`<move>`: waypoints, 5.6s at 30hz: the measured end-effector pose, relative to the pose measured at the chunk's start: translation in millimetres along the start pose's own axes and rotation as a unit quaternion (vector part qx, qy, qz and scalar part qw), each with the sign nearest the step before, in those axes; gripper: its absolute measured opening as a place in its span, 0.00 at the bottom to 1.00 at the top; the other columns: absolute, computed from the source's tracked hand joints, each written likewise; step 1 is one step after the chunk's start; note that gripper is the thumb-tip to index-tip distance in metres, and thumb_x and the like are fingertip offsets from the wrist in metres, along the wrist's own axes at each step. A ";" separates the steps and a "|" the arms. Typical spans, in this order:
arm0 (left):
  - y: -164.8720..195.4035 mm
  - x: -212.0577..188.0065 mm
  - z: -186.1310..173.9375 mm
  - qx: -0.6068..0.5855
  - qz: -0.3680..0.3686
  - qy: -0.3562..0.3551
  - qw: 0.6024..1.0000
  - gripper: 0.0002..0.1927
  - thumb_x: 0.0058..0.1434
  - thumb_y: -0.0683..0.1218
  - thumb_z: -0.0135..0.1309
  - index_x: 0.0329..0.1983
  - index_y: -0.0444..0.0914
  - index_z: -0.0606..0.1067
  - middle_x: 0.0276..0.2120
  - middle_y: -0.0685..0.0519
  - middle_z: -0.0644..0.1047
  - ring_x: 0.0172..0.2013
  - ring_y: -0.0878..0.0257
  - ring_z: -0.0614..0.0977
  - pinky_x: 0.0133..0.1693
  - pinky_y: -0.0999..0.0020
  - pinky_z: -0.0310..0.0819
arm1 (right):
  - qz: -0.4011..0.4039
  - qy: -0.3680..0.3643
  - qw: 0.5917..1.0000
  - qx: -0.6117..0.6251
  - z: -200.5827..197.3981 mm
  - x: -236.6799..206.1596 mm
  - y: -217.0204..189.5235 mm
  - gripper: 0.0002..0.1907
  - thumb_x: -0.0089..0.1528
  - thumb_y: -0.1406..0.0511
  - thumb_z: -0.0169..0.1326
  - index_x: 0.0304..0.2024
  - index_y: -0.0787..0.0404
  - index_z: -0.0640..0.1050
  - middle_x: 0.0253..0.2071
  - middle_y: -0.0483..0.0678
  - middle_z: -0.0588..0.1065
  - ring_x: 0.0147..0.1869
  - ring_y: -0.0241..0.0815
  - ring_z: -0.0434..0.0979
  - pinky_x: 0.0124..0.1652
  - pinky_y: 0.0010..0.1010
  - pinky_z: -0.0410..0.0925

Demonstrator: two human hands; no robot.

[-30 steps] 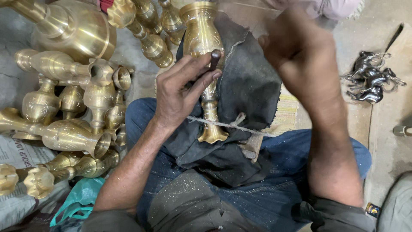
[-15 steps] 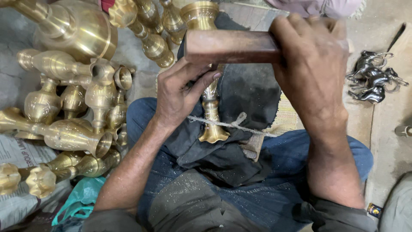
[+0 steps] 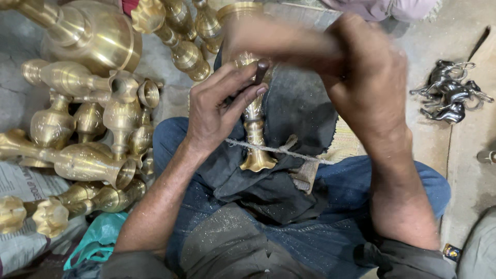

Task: The person sits on the floor with a brass vase held against a sandbag on their lap and hammers decorative patterns into it, using a small punch held against the surface and striking it with a wooden mallet. They reposition the punch repeatedly around the vase body, then untie and retie a rope around the vase base near the end.

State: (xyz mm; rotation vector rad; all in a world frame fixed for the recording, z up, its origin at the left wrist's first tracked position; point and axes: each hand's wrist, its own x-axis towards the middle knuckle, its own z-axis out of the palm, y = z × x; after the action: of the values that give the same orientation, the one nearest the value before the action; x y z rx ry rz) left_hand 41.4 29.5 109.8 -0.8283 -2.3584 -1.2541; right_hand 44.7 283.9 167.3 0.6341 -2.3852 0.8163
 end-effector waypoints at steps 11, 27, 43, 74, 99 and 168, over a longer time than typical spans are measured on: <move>-5.0 -0.2 -0.4 -0.003 0.010 0.001 1.000 0.14 0.68 0.43 0.66 0.55 0.38 0.79 0.43 0.52 0.82 0.39 0.67 0.84 0.36 0.71 0.82 | -0.045 -0.003 0.993 -0.107 5.3 -4.6 9.5 0.14 0.64 0.76 0.62 0.46 0.66 0.70 0.41 0.55 0.75 0.46 0.56 0.78 0.42 0.46 0.70; -1.7 4.2 -6.0 -0.035 -0.002 -0.018 0.999 0.17 0.69 0.42 0.64 0.60 0.37 0.78 0.42 0.52 0.81 0.39 0.66 0.83 0.37 0.69 0.79 | 0.007 -0.011 1.000 -0.017 6.2 -6.7 12.9 0.13 0.65 0.76 0.61 0.47 0.66 0.70 0.40 0.56 0.75 0.46 0.57 0.78 0.47 0.45 0.71; 7.7 6.0 0.6 0.003 0.024 0.001 1.000 0.17 0.69 0.41 0.63 0.61 0.38 0.77 0.45 0.53 0.82 0.44 0.66 0.86 0.44 0.72 0.85 | 0.028 0.041 0.997 0.062 -2.0 -0.3 16.0 0.16 0.68 0.75 0.63 0.54 0.69 0.72 0.40 0.55 0.77 0.43 0.49 0.80 0.43 0.36 0.71; 4.7 5.9 -2.2 -0.008 -0.005 0.004 1.000 0.16 0.67 0.42 0.64 0.58 0.36 0.79 0.45 0.51 0.83 0.43 0.64 0.87 0.40 0.71 0.85 | -0.016 -0.002 0.999 0.040 -9.0 8.0 16.7 0.14 0.65 0.75 0.63 0.49 0.66 0.72 0.42 0.55 0.75 0.46 0.54 0.78 0.47 0.43 0.70; -7.4 23.8 -15.7 -0.008 0.036 -0.063 0.997 0.19 0.67 0.44 0.65 0.59 0.37 0.78 0.44 0.52 0.83 0.42 0.65 0.86 0.41 0.70 0.83 | 0.046 0.076 0.995 0.040 8.2 8.0 28.8 0.15 0.65 0.72 0.63 0.51 0.63 0.73 0.41 0.46 0.75 0.44 0.44 0.75 0.46 0.38 0.69; -1.0 15.0 -25.3 -0.005 0.034 -0.054 0.998 0.11 0.67 0.40 0.63 0.52 0.40 0.81 0.44 0.51 0.83 0.44 0.62 0.86 0.44 0.68 0.82 | -0.074 0.042 0.983 -0.165 -2.6 3.8 1.3 0.12 0.66 0.71 0.63 0.48 0.64 0.73 0.41 0.52 0.77 0.46 0.47 0.76 0.49 0.39 0.66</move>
State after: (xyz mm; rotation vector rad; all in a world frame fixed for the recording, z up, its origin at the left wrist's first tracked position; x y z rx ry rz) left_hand 29.9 12.9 131.2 -0.9940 -2.3873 -1.2237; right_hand 42.0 285.5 170.8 0.6171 -2.2936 0.3652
